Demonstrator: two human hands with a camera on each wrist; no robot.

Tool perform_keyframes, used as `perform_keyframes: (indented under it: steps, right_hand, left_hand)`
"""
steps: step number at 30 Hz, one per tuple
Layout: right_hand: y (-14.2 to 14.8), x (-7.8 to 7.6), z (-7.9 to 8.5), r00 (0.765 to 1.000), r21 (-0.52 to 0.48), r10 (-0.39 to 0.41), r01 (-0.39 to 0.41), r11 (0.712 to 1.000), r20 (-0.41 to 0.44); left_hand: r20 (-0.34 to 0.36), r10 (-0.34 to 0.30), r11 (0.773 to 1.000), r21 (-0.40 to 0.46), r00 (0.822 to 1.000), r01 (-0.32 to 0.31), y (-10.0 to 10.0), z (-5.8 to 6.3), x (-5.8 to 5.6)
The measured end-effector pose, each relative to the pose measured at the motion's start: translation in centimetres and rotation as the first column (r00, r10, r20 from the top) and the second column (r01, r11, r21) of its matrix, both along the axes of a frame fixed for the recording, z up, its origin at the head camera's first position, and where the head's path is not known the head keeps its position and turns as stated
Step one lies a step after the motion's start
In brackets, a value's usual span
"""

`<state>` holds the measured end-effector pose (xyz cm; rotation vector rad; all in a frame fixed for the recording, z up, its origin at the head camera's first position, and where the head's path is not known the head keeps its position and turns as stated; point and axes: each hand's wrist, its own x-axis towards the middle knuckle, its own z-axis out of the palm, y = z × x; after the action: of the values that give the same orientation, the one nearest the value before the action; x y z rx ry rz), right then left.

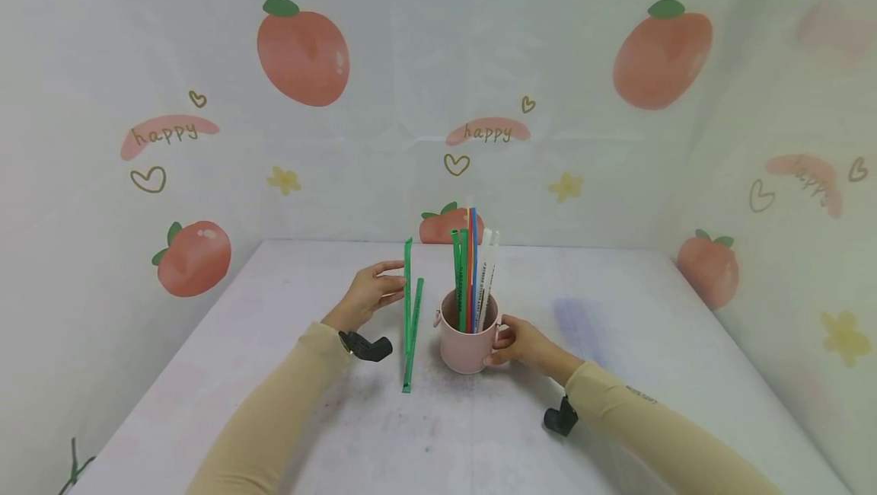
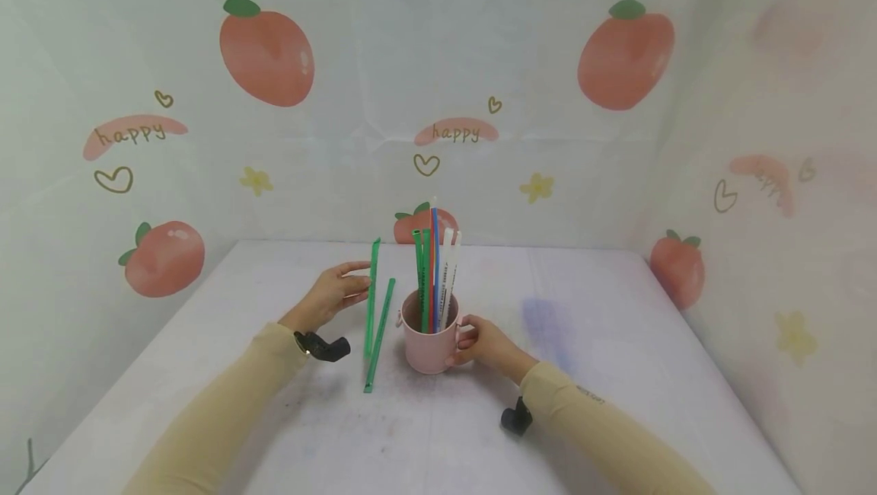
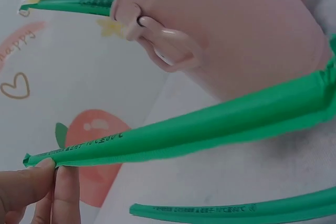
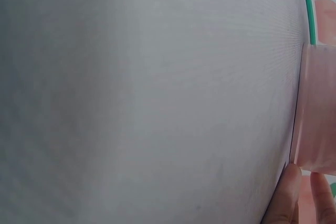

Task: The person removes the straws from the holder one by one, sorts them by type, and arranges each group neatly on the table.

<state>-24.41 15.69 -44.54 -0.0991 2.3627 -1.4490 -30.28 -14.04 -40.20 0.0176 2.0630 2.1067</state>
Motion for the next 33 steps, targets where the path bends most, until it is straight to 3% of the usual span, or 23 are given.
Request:
perform_keyframes:
  steps: [22,33]
  right_hand:
    - [0.0,0.1,-0.2,1.0,-0.009,0.004,-0.004,1.0,-0.007]
    - [-0.1,0.2,0.0,1.0,-0.001,-0.006,0.006,1.0,-0.008]
  left_hand:
    - [0.098,0.044,0.98,-0.197,0.994,-0.024,0.0,-2.4,-0.2]
    - [0.121,0.076,0.97,-0.24,0.99,-0.045,0.0,-3.6,-0.7]
